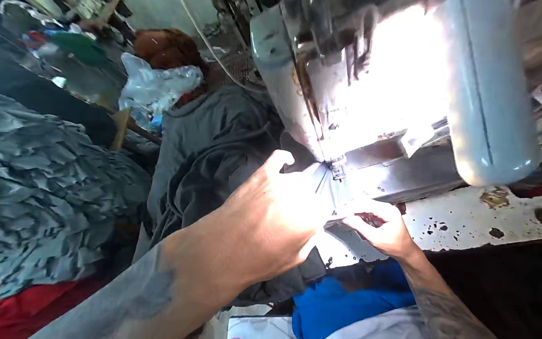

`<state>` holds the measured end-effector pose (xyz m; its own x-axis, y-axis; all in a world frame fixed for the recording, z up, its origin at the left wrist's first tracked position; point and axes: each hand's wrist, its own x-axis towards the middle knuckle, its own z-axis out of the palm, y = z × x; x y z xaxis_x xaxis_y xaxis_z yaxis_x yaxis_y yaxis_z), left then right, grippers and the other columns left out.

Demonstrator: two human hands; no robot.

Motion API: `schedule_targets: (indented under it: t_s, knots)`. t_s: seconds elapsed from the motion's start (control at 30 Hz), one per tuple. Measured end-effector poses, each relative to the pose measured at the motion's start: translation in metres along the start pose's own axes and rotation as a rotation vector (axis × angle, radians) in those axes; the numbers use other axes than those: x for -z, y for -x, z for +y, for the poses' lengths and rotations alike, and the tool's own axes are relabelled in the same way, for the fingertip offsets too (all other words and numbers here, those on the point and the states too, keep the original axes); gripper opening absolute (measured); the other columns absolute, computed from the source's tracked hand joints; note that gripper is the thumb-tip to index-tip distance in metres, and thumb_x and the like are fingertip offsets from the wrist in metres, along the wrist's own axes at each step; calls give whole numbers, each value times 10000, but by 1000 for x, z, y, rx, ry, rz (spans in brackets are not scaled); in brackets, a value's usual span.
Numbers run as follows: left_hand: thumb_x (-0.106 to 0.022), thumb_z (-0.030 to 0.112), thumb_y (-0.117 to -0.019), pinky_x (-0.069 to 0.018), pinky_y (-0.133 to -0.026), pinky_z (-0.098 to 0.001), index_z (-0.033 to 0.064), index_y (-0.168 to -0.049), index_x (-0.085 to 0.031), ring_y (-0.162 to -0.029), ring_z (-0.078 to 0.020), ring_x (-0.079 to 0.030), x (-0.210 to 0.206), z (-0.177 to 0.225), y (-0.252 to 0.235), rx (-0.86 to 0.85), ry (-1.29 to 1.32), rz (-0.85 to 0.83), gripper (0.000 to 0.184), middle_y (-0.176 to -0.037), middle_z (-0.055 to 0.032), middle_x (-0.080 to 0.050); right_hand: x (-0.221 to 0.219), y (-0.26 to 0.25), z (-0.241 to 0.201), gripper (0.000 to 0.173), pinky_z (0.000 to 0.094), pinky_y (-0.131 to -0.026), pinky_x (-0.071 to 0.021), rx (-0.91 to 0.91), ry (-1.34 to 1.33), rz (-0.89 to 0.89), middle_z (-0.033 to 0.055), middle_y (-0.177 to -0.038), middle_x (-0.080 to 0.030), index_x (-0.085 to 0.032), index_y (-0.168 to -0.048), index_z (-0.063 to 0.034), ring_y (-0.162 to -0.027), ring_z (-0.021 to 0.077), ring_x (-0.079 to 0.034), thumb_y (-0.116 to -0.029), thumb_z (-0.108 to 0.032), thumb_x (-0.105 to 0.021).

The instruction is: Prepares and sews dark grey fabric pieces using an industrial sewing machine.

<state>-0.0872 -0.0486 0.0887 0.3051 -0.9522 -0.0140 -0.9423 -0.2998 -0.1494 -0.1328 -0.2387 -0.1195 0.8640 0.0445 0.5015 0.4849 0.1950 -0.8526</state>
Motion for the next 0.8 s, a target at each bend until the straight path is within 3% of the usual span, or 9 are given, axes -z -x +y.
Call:
schedule_targets:
  t_s: [0.3,0.43,0.67,0.8]
  knots:
    - [-576,255,-932,-464,-934,-538,131,-689,-667,-632,-195,-623,0,14,-4,31,-31,15,288,-585,-6,-557,2,-2,5,101,76,-697,-492,52,4,1,-30,-926,-724,-730,-964,21,-774,-107,-589,-923,-39,-661]
    - [-625,231,-925,-489,-951,-569,88,-736,-677,-688,-269,-685,-5,20,-4,58,-41,32,243,-643,-67,-629,1,-6,6,81,59,-727,-492,99,46,26,-48,-917,-731,-733,-944,-19,-798,-120,-602,-910,-67,-678]
    - [-621,255,-909,-498,-900,-521,91,-707,-668,-676,-265,-676,-13,23,-2,35,-146,85,264,-630,-66,-621,0,-5,8,83,63,-717,-500,92,11,26,-72,-919,-736,-741,-955,-42,-787,-123,-607,-904,-80,-687]
    - [-593,232,-923,-515,-893,-520,87,-767,-698,-774,-276,-720,-16,30,0,70,-173,110,238,-698,-76,-676,1,-5,9,90,74,-716,-504,82,-12,4,-69,-918,-732,-746,-960,-38,-785,-113,-607,-904,-73,-684]
